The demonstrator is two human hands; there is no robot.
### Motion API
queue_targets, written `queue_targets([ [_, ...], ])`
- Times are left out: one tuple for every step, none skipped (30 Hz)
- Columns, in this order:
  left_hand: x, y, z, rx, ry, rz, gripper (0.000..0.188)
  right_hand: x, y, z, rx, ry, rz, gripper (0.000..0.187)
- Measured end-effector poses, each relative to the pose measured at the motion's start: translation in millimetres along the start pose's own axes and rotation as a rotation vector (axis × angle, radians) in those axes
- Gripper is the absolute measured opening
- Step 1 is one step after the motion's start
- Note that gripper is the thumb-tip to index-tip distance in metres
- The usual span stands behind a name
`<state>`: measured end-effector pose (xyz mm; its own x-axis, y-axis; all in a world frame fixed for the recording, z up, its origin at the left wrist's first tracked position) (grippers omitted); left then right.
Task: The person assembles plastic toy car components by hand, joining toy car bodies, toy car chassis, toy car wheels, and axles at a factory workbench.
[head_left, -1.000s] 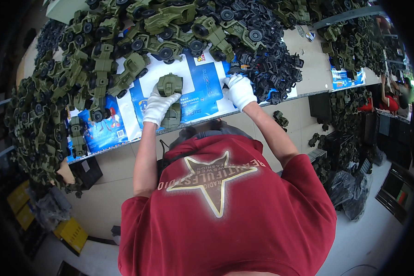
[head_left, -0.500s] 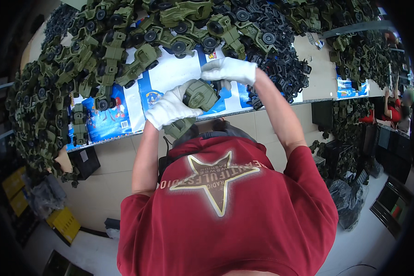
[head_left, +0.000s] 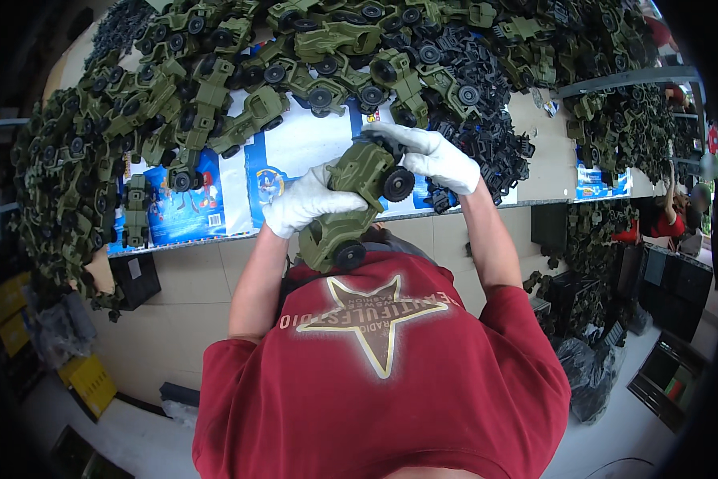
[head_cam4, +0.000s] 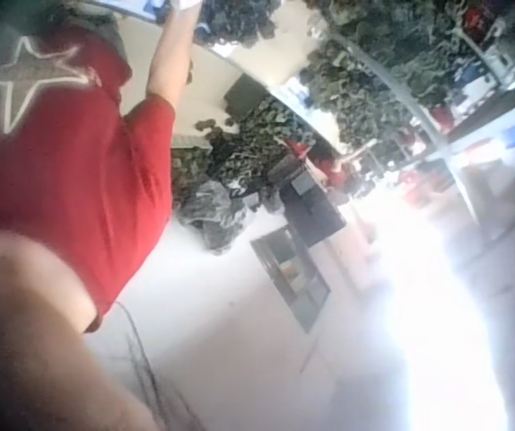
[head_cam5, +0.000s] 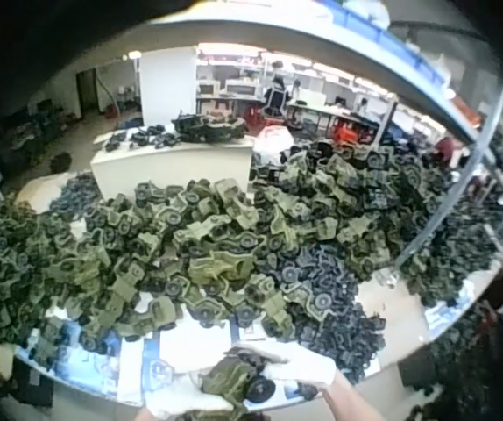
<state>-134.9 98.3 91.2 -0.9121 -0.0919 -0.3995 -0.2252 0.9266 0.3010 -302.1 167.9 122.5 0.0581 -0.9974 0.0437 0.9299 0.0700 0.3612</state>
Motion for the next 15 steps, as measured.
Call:
queue_targets([
  [-0.7,1.6,-3.2,0.08,0.079,-0.048,0.067,-4.7,-4.9,-5.9,0.036,0.073,-0.071,0.061],
  [-2.0,3.8,-6.7,0.159,0.158,-0.095,0.065,-8.7,-9.7,-12.9,0.071,0.146,-0.142,0.063],
  [-2.9,8.5,-6.5,0.157,0.157,-0.097,0.065,-10.9,-14.8,-18.0,0.137,0.15,-0.2,0.057],
  [-3.5,11.2,-9.1,0.177,0.169,-0.125,0.062,-12.3,-14.0,-19.1,0.136,0.151,-0.199,0.057],
  [-4.0,12.9,-12.7,0.196,0.18,-0.153,0.059,-15.5,-14.6,-21.8,0.217,0.168,-0.258,0.057],
  [-4.7,15.3,-17.5,0.194,0.18,-0.155,0.059,-18.3,-16.4,-25.2,0.297,0.186,-0.316,0.056],
  [-5.9,17.9,-19.9,0.134,0.121,-0.143,0.057,-18.0,-18.1,-26.9,0.308,0.141,-0.334,0.057],
  [-6.6,19.8,-18.7,0.073,0.063,-0.131,0.056,-19.3,-18.1,-27.9,0.308,0.144,-0.331,0.057],
  [-6.7,19.9,-17.8,0.07,0.063,-0.135,0.056,-20.9,-17.9,-25.5,0.363,0.086,-0.349,0.057],
  [-6.4,18.6,-16.1,0.074,0.043,-0.142,0.054,-21.2,-16.2,-22.3,0.418,0.029,-0.366,0.058],
  [-6.1,17.4,-14.3,0.078,0.024,-0.149,0.053,-22.5,-14.4,-22.0,0.418,0.004,-0.374,0.058],
  [-5.8,16.8,-13.1,0.075,0.025,-0.153,0.053,-24.1,-14.3,-24.0,0.418,0.007,-0.37,0.058],
  [-5.3,16.3,-12.0,0.09,0.034,-0.16,0.052,-27.0,-15.7,-28.0,0.387,0.034,-0.379,0.062],
  [-5.0,16.2,-11.3,0.105,0.042,-0.166,0.051,-29.1,-16.7,-30.8,0.355,0.06,-0.387,0.066],
  [-4.9,16.8,-10.5,0.102,0.043,-0.168,0.051,-29.6,-16.3,-32.0,0.386,0.067,-0.376,0.063],
])
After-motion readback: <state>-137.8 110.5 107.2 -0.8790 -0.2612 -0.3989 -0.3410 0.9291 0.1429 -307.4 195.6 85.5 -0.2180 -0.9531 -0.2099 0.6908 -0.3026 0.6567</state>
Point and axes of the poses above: each hand's wrist, its own x-axis towards the middle knuckle, its own y-axis out of the palm, z = x × y, the point moved 6 cm from there along x, towards the middle knuckle, and after that the axes turned 14 degrees about x, right-handed, at the moved point
